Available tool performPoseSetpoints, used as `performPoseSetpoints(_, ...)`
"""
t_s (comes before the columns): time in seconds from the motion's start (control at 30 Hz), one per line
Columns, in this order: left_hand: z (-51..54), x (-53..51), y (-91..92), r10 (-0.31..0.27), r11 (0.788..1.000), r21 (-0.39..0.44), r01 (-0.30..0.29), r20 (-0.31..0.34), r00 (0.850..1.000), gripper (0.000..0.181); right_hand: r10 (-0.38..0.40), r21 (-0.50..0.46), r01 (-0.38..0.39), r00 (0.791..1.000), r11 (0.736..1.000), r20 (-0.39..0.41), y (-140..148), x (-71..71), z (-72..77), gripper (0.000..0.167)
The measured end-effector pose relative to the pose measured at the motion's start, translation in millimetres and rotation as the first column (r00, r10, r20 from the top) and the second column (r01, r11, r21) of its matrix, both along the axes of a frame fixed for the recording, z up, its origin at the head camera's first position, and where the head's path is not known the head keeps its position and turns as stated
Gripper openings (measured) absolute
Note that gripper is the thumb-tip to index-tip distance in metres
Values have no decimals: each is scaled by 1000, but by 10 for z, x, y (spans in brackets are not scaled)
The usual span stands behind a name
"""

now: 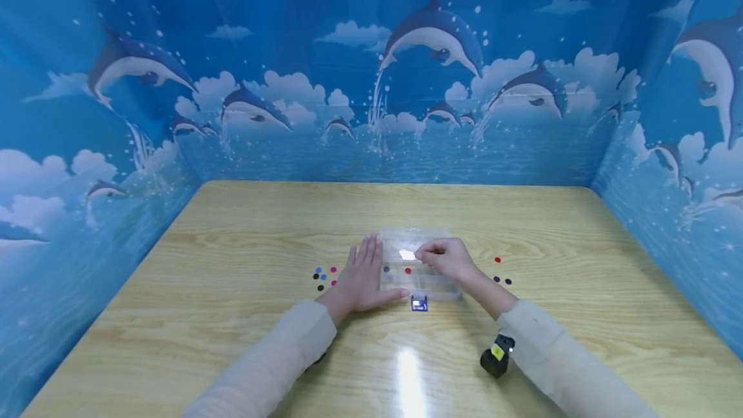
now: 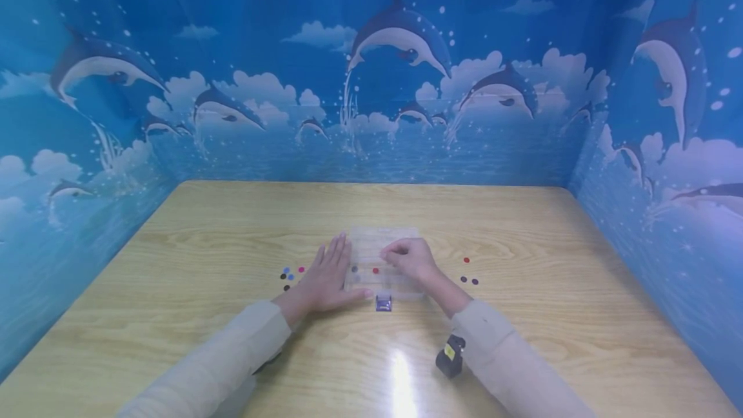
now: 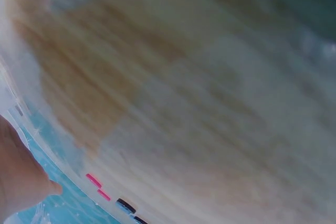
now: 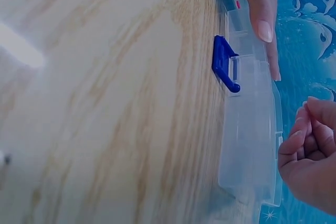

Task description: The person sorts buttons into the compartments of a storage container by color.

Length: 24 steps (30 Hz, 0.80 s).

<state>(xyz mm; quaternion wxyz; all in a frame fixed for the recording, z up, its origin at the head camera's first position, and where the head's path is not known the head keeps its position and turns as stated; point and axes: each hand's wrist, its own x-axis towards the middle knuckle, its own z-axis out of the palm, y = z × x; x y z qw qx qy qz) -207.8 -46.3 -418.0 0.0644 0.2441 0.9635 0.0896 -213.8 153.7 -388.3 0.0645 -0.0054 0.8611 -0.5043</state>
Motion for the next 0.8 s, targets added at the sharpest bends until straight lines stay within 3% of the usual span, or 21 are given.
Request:
performPoseSetpoints(0.47, 9, -2, 4, -3, 1000, 0, 3, 3, 1000, 106, -10, 13, 10, 1000, 1000, -16, 105, 21, 22, 17)
performPoseSetpoints(0.8, 8, 1, 2, 2, 1000, 14, -2, 1, 1000, 106, 16, -17, -18, 997, 1000, -82, 195, 30, -11, 18)
